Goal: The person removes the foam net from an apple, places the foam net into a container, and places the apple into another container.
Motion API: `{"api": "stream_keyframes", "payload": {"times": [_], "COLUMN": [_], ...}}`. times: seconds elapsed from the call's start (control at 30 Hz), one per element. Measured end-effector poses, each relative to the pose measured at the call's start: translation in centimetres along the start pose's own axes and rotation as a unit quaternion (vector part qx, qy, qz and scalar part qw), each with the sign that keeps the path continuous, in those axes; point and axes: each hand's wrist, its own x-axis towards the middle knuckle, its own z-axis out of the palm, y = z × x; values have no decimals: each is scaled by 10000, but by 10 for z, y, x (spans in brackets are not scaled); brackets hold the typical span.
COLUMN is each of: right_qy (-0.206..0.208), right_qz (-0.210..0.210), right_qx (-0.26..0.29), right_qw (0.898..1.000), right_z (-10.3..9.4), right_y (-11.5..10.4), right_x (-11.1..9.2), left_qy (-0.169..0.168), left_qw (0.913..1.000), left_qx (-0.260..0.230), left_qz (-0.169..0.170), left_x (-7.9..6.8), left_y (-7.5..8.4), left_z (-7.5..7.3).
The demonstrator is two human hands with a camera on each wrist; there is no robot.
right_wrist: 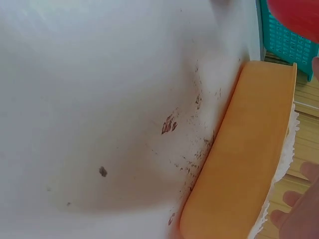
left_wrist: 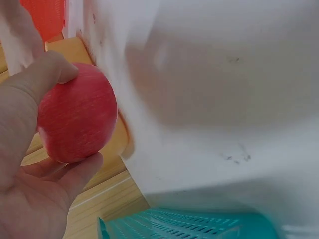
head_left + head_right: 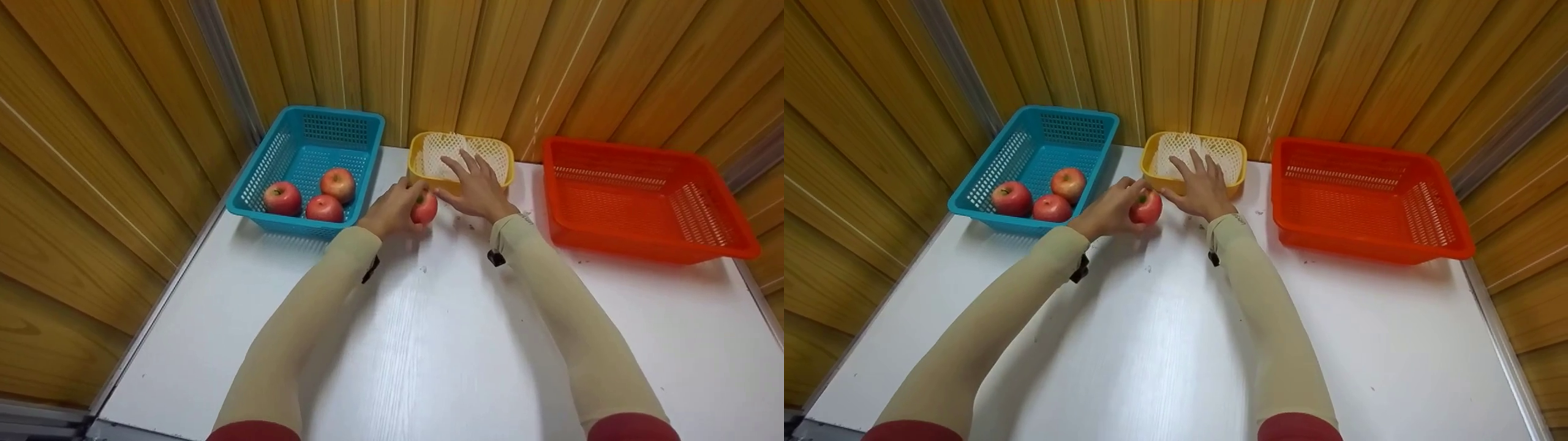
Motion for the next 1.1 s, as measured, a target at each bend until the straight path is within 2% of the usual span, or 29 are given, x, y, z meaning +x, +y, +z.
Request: {"api": "stream_keyframes", "payload": {"times": [0.23,0.43,0.77,1.1], "right_qy": [18,140,69,44], "right_qz": [-78,-224,-294,-351], "right_qx": [325,381,619,686], "right_qw": [9994,9989,9976,9970], "right_z": [2,4,8,11], "right_y": [-7,-12,-25,-29], "right_x": [-3,-4,-2,-2], "left_qy": [323,517,787,941], "left_qw": [9986,9985,9962,9949], "left_qx": [326,-52,-333,-324], "left_qz": [268,151,-155,-177], "left_x": [-5,-9,-21,-25], "left_y": [-5,-8,-17,-28], "left_z": [-15,-26,-47,-62]}}
